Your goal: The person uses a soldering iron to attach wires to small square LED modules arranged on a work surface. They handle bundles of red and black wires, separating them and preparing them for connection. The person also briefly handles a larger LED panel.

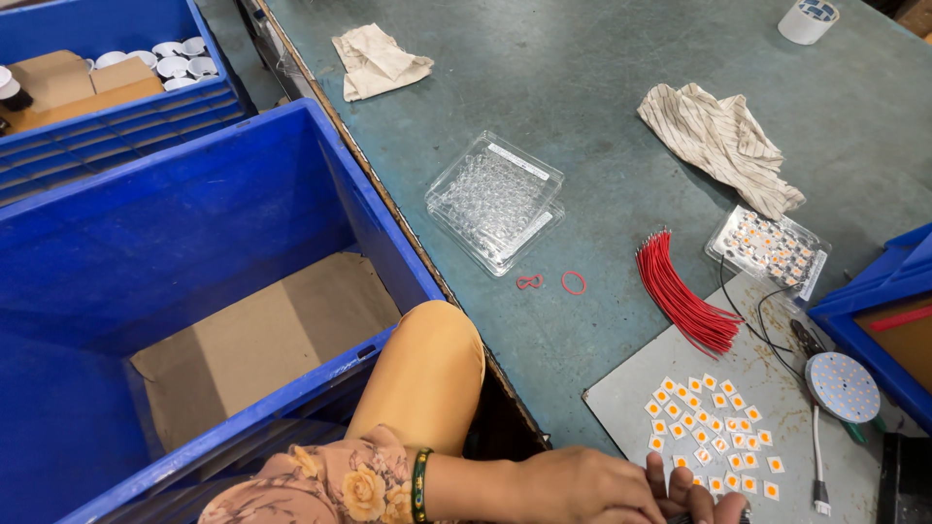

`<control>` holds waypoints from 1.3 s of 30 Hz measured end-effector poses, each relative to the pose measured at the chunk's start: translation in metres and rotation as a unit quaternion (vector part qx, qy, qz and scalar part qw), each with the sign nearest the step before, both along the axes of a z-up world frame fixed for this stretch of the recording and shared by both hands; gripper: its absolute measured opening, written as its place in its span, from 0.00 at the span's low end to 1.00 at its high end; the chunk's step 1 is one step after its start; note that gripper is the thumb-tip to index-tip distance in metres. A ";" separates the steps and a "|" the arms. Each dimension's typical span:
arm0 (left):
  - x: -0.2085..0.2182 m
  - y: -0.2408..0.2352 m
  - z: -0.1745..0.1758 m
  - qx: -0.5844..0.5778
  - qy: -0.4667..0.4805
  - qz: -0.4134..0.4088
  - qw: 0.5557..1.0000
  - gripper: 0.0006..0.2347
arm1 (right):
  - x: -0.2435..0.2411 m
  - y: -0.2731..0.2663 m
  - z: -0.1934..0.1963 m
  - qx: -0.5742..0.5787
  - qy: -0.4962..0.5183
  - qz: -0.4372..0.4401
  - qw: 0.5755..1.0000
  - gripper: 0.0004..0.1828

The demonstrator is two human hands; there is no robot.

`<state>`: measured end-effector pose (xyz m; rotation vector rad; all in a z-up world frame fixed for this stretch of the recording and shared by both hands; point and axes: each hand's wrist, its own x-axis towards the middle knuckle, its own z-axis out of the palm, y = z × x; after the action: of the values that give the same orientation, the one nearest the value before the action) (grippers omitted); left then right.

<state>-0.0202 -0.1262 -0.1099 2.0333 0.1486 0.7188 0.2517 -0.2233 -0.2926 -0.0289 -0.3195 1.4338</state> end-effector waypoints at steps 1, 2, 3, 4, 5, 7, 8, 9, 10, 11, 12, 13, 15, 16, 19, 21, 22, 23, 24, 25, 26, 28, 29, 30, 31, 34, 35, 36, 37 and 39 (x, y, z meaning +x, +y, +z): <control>-0.001 0.000 0.000 0.012 0.008 -0.001 1.000 0.07 | 0.002 0.001 0.000 -0.016 -0.003 0.000 1.000 0.41; -0.001 0.002 0.000 0.028 0.008 -0.001 1.000 0.07 | 0.002 0.001 0.001 -0.027 0.003 -0.002 1.000 0.41; -0.001 0.001 0.001 0.042 0.007 -0.003 0.999 0.07 | 0.001 0.000 0.006 -0.040 0.009 -0.006 0.999 0.41; 0.000 0.001 0.002 0.056 0.007 -0.005 0.998 0.07 | -0.002 -0.001 0.013 -0.052 0.014 -0.011 0.998 0.42; 0.000 -0.001 0.004 0.050 0.021 -0.002 0.999 0.07 | -0.009 -0.006 0.023 -0.079 0.019 0.006 0.997 0.40; 0.001 -0.004 0.011 0.037 0.052 -0.002 0.998 0.09 | -0.021 -0.009 0.052 -0.131 0.033 0.035 0.990 0.37; 0.002 -0.005 0.015 -0.010 0.052 0.010 0.999 0.09 | -0.032 -0.006 0.067 -0.162 0.013 -0.018 0.987 0.36; 0.002 -0.007 0.018 -0.056 0.055 0.016 0.997 0.10 | -0.046 -0.005 0.082 -0.194 -0.005 -0.077 0.978 0.35; 0.003 -0.009 0.021 -0.101 0.058 0.023 0.993 0.11 | -0.058 -0.003 0.097 -0.226 -0.022 -0.134 0.965 0.34; 0.004 -0.012 0.024 -0.147 0.055 0.010 0.988 0.13 | -0.071 -0.002 0.112 -0.229 -0.077 -0.164 0.956 0.33; 0.007 -0.013 0.028 -0.192 0.053 -0.002 0.980 0.16 | -0.081 -0.001 0.126 -0.233 -0.132 -0.192 0.944 0.32; 0.010 -0.012 0.032 -0.238 0.053 -0.013 0.970 0.19 | -0.091 0.001 0.139 -0.240 -0.186 -0.219 0.927 0.31; 0.020 -0.013 0.041 -0.164 0.171 0.021 0.971 0.22 | -0.112 0.002 0.160 -0.287 -0.362 -0.236 0.855 0.24; 0.025 -0.013 0.045 -0.123 0.227 0.038 0.965 0.23 | -0.114 0.010 0.167 -0.281 -0.317 -0.192 0.885 0.26; 0.034 -0.001 0.054 -0.149 0.172 0.008 0.974 0.22 | -0.109 0.019 0.176 -0.223 -0.296 -0.181 0.911 0.19; 0.042 0.008 0.064 -0.172 0.147 0.003 0.974 0.21 | -0.102 0.016 0.180 -0.190 -0.307 -0.192 0.912 0.18; 0.046 0.012 0.069 -0.212 0.229 0.014 0.950 0.21 | -0.098 0.010 0.183 -0.170 -0.316 -0.196 0.913 0.20; 0.052 0.017 0.074 -0.246 0.307 0.032 0.919 0.22 | -0.093 0.006 0.184 -0.192 -0.332 -0.209 0.900 0.22; 0.059 0.021 0.079 -0.212 0.279 0.022 0.936 0.21 | -0.086 0.002 0.184 -0.213 -0.347 -0.222 0.886 0.25; 0.066 0.026 0.085 -0.177 0.250 0.013 0.952 0.19 | -0.079 -0.002 0.184 -0.234 -0.360 -0.233 0.873 0.28; 0.075 0.030 0.092 -0.142 0.221 0.003 0.965 0.18 | -0.070 -0.010 0.183 -0.234 -0.385 -0.261 0.854 0.26; 0.097 0.036 0.105 -0.092 0.250 -0.016 0.964 0.20 | -0.047 -0.030 0.179 -0.241 -0.432 -0.319 0.808 0.22; 0.112 0.037 0.109 -0.068 0.263 -0.030 0.962 0.20 | -0.036 -0.043 0.174 -0.253 -0.428 -0.359 0.790 0.20; 0.128 0.037 0.113 0.006 0.217 -0.046 0.975 0.19 | -0.025 -0.054 0.170 -0.266 -0.423 -0.398 0.770 0.19; 0.144 0.036 0.117 0.077 0.167 -0.063 0.981 0.18 | -0.016 -0.066 0.165 -0.280 -0.418 -0.433 0.748 0.18; 0.201 0.028 0.121 0.237 0.163 -0.076 0.955 0.16 | 0.003 -0.086 0.156 -0.317 -0.424 -0.501 0.685 0.14; 0.221 0.025 0.121 0.281 0.186 -0.068 0.939 0.16 | 0.005 -0.089 0.155 -0.329 -0.431 -0.495 0.679 0.14; 0.240 0.024 0.121 0.339 0.175 -0.071 0.922 0.16 | 0.004 -0.088 0.154 -0.340 -0.438 -0.489 0.673 0.13; 0.260 0.022 0.121 0.395 0.161 -0.073 0.901 0.16 | 0.003 -0.088 0.154 -0.351 -0.445 -0.482 0.667 0.13; 0.296 0.016 0.121 0.492 0.120 -0.068 0.860 0.16 | 0.000 -0.087 0.157 -0.352 -0.499 -0.463 0.643 0.14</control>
<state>0.2754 -0.1098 0.0112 3.0740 -0.2891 0.4699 0.2516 -0.3105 -0.1351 -1.4763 -0.5075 0.2706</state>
